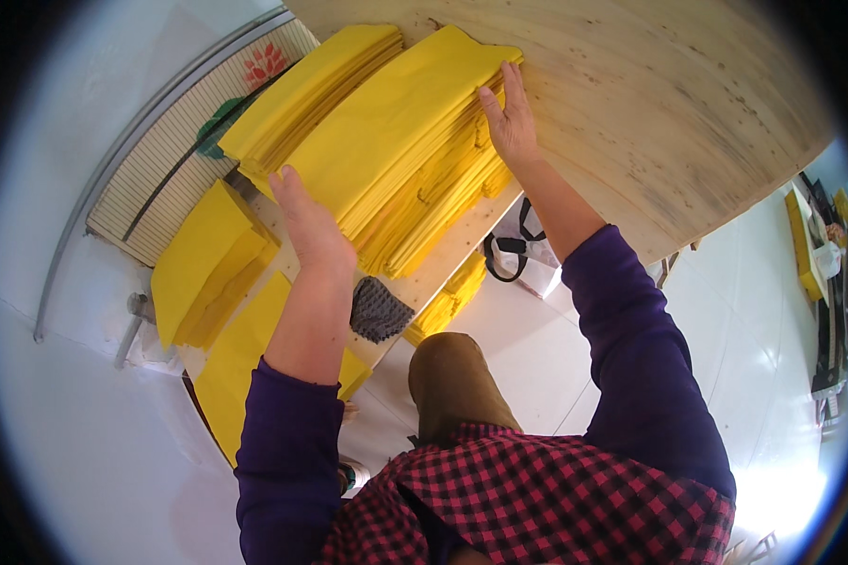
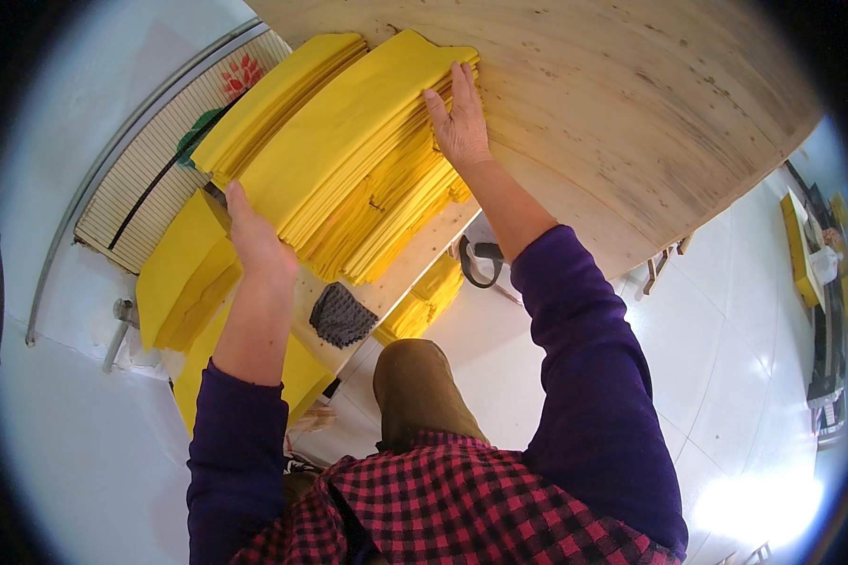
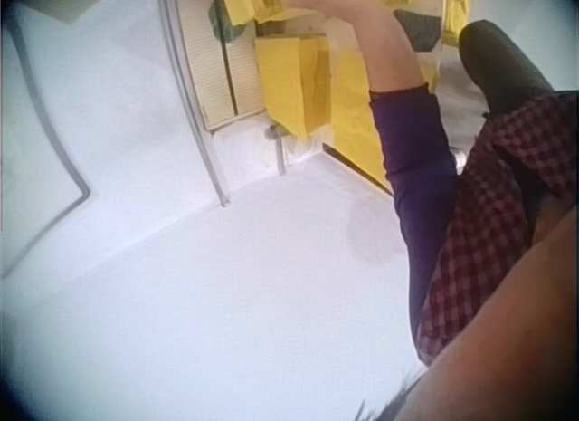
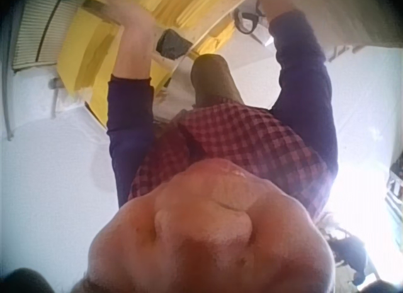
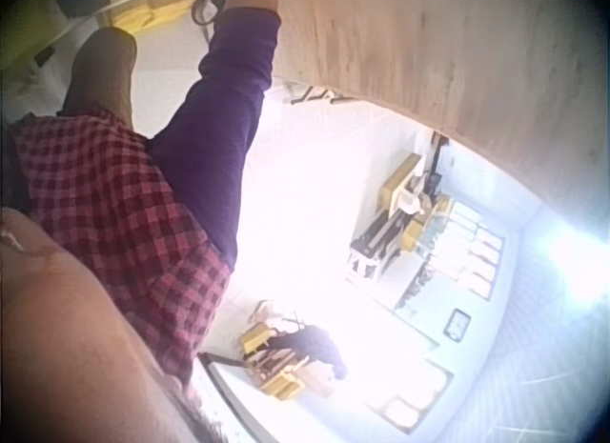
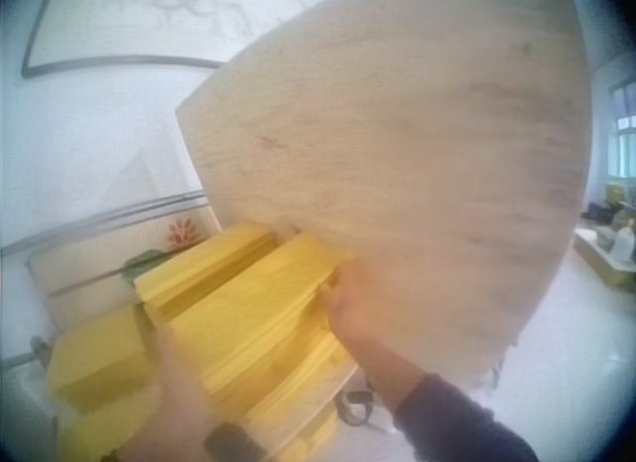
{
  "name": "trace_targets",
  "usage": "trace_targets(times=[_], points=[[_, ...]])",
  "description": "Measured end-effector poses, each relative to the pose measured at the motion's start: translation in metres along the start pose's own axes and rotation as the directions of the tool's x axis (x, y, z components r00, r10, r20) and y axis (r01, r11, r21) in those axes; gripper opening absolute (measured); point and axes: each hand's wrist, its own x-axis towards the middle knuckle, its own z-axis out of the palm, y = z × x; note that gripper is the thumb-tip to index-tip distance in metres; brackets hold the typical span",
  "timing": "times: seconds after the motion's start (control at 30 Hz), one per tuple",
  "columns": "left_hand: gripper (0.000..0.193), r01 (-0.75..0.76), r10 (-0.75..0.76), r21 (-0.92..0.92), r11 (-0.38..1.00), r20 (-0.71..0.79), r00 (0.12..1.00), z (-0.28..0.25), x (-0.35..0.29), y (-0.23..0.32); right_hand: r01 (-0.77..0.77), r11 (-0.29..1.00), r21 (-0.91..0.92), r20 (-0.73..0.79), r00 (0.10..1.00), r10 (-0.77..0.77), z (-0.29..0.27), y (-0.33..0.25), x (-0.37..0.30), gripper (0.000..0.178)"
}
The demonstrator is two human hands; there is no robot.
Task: The person folds yellow sheets of material by hand, aligning edges and pressing creases. They repeatedly pick up sheets, fold them in half, and place them into a growing stack on the table.
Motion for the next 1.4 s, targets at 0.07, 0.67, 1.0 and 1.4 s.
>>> trace_targets(times=[0.07, 0.67, 1.0, 1.4], points=[[0.073, 0.019, -0.019, -0.022, 1.0, 0.012, 1.0, -0.001, 0.0, -0.001, 0.006, 1.0, -0.008, -0.002, 1.0, -0.006, 0.0, 0.001, 0.0, 0.074], [0.063, 0.005, -0.012, -0.061, 0.998, -0.11, 0.994, -0.002, -0.026, 0.027, 0.007, 0.992, 0.125, 0.02, 1.0, -0.01, -0.013, -0.021, -0.04, 0.062], [0.058, -0.282, 0.399, 0.489, 0.826, -0.153, 0.904, -0.159, -0.089, 0.046, -0.315, 0.929, 0.196, 0.242, 0.933, 0.265, -0.044, -0.06, -0.227, 0.039], [0.059, -0.014, 0.497, 0.661, 0.751, -0.55, 0.671, -0.327, -0.209, 0.074, -0.289, 0.956, 0.043, 0.589, 0.78, 0.209, -0.01, -0.108, -0.33, 0.031]])
